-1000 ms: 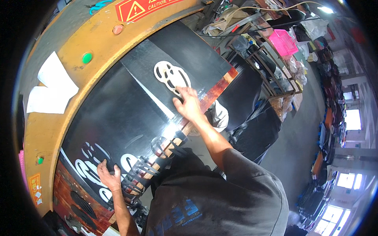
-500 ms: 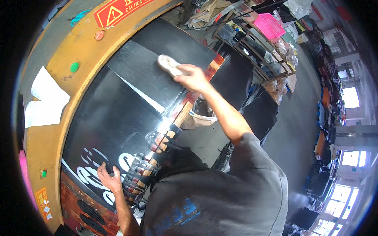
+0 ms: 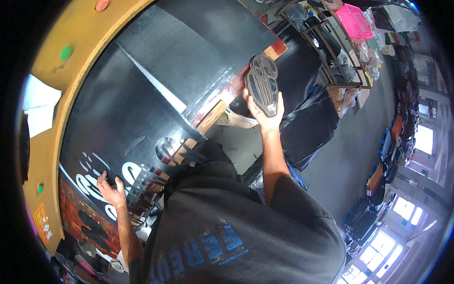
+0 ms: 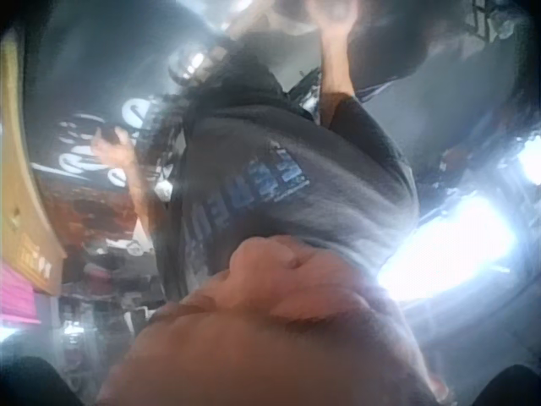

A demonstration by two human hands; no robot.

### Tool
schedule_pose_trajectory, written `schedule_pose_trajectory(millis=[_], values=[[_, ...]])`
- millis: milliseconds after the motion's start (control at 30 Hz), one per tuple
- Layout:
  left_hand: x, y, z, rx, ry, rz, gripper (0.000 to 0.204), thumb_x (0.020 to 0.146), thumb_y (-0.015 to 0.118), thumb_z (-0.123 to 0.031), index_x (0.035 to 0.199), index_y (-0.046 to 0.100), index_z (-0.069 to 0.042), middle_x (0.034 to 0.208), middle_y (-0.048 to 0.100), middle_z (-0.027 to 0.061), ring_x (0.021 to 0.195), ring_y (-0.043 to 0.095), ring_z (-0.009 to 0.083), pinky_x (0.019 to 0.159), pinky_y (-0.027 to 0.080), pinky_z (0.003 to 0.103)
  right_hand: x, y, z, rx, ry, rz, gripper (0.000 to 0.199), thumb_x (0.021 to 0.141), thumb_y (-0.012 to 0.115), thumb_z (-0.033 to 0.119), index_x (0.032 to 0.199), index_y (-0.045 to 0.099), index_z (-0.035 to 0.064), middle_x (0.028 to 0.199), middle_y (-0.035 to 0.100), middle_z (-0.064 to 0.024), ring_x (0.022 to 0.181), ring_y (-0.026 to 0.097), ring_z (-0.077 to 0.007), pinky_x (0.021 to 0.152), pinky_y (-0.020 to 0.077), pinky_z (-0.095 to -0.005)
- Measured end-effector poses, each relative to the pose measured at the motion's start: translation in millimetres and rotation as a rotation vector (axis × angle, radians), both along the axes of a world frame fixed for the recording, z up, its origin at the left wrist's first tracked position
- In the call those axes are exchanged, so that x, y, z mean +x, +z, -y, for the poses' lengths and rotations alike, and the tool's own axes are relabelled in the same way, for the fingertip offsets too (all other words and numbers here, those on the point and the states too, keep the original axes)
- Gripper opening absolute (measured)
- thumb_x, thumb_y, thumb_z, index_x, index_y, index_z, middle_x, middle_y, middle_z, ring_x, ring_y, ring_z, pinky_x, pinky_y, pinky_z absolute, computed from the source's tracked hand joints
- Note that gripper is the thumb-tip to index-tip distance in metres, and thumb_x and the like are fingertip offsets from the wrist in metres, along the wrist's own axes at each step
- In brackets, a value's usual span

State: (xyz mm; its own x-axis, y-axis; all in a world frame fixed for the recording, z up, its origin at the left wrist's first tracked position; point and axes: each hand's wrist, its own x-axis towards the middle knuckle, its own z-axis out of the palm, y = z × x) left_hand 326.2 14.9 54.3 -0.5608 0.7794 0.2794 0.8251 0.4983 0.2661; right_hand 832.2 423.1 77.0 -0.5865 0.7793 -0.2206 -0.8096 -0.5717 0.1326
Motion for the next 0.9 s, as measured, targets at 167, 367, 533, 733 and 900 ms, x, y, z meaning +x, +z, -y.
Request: schedule_pose_trajectory(millis=[167,367,533,733,900], values=[[-1.4,-3.2,2.6,0.000,0.012,0.007,0.058,0.091,0.075,-0.036,0.140,0.065,-0.007,0.131,0.061,0.0216,0.124,0.060,0.0414,0.107,0.049,0.049,9.0,28.1,-19.2,0.027,0.143,0.252,0.083,0.098,0.068,0.051,0.161,0.045,0.0023,0.164,0.042,-0.0320,0.143,0.043,-0.0648,0.114,0.0470,-0.0703],[-1.2,-3.7,3.2,-0.025,0.021,-0.006,0.058,0.091,0.075,-0.035,0.140,0.065,-0.007,0.130,0.062,0.0207,0.124,0.060,0.0402,0.107,0.049,0.048,34.1,62.8,-21.2,0.240,0.045,0.360,0.084,0.097,0.070,0.056,0.164,0.045,0.0116,0.166,0.044,-0.0266,0.143,0.040,-0.0673,0.105,0.0517,-0.0714],[-1.2,-3.7,2.8,-0.002,0.018,-0.012,0.058,0.091,0.076,-0.036,0.140,0.065,-0.007,0.130,0.062,0.0206,0.124,0.060,0.0405,0.107,0.049,0.049,6.8,10.1,16.4,-0.020,-0.068,0.094,0.080,0.097,0.064,0.060,0.160,0.050,0.0139,0.164,0.048,-0.0239,0.142,0.042,-0.0639,0.102,0.0529,-0.0672],[-2.8,-6.1,4.7,-0.021,0.018,-0.002,0.058,0.090,0.076,-0.034,0.140,0.065,-0.008,0.130,0.062,0.0206,0.124,0.060,0.0408,0.107,0.049,0.050,4.7,-6.2,19.3,-0.035,-0.007,0.148,0.080,0.094,0.071,0.050,0.160,0.051,0.0094,0.164,0.045,-0.0271,0.142,0.043,-0.0604,0.109,0.0526,-0.0641],[-2.5,-7.4,3.9,0.007,0.026,0.016,0.058,0.090,0.076,-0.034,0.140,0.065,-0.008,0.130,0.062,0.0202,0.124,0.060,0.0406,0.108,0.049,0.049,23.6,42.1,3.0,0.084,0.061,0.382,0.086,0.092,0.075,0.051,0.161,0.048,0.0080,0.165,0.046,-0.0266,0.142,0.043,-0.0652,0.109,0.0506,-0.0692]])
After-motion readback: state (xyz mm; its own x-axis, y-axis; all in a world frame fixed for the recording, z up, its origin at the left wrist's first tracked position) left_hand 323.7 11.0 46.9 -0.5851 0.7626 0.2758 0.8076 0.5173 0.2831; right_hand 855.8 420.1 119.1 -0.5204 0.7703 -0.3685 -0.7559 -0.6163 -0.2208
